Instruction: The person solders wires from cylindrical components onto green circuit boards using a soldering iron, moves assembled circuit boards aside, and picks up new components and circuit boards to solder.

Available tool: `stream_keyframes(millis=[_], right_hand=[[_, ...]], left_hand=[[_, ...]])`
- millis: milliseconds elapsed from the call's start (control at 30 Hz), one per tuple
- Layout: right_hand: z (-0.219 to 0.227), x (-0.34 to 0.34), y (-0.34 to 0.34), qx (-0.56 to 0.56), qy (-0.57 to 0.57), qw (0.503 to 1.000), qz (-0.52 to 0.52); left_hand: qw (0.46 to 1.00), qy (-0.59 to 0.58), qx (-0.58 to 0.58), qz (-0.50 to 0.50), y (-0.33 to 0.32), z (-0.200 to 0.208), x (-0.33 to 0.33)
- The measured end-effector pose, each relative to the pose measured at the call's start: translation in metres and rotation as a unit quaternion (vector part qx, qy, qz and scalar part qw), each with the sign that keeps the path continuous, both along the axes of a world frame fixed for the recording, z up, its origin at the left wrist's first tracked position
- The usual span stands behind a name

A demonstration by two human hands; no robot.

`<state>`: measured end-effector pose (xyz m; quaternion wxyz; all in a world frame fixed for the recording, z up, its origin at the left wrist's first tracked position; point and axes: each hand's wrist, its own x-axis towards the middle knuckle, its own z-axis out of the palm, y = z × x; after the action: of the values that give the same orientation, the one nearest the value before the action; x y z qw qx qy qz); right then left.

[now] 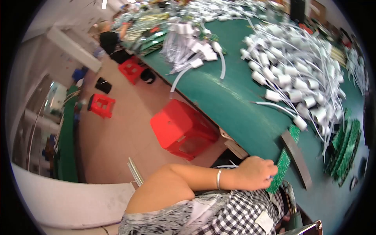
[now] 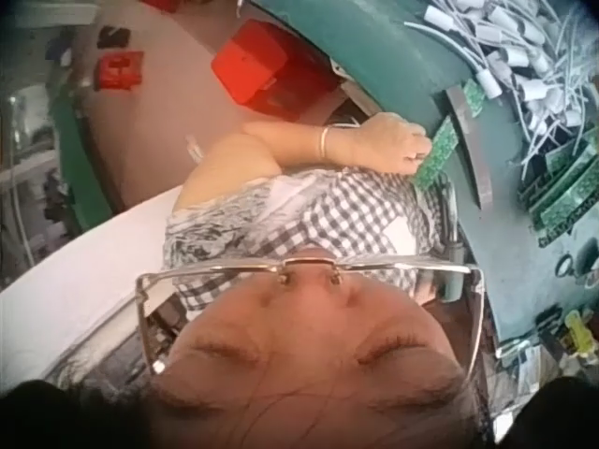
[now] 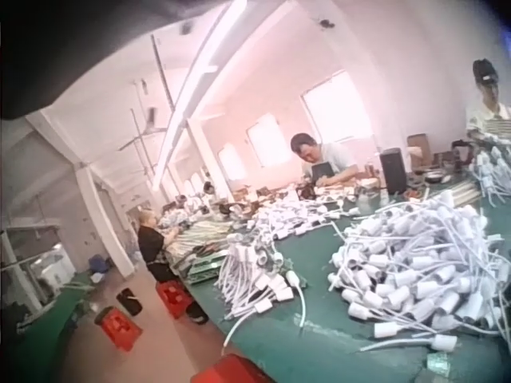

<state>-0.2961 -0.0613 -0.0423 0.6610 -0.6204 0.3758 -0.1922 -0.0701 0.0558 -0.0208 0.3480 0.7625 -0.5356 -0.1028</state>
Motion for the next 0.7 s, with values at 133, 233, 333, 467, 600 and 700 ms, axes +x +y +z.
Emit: stream_keyframes(millis=[133, 233, 333, 467, 600, 700], right_hand=[[0.032, -0.052, 0.016, 0.037, -0.018, 0.996, -0.079], [0.009, -0.082, -0.004, -0.096, 0.097, 0.985, 0.104], [0.029, -0.067, 0.004, 0.016, 0.056, 0.998, 0.031], [0.040, -0.056, 0.000, 0.026, 0.033, 0.999, 0.011], [0.036, -0.059, -0.010, -0.333, 0.087, 0.915, 0.211], [0.036, -0.059, -0.007, -0.263, 0.099, 0.938, 0.201]], left_hand=[[0.999, 0.027, 0.021, 0.020, 0.010, 0.014, 0.000], [0.999, 0.021, 0.038, 0.012, 0.004, 0.017, 0.006], [0.998, 0.042, 0.046, -0.007, -0.001, 0.017, 0.008], [0.996, 0.048, 0.072, -0.003, -0.004, 0.018, 0.008], [0.996, 0.045, 0.081, -0.004, -0.005, 0.020, 0.006], [0.996, 0.044, 0.082, -0.002, -0.005, 0.020, 0.004]])
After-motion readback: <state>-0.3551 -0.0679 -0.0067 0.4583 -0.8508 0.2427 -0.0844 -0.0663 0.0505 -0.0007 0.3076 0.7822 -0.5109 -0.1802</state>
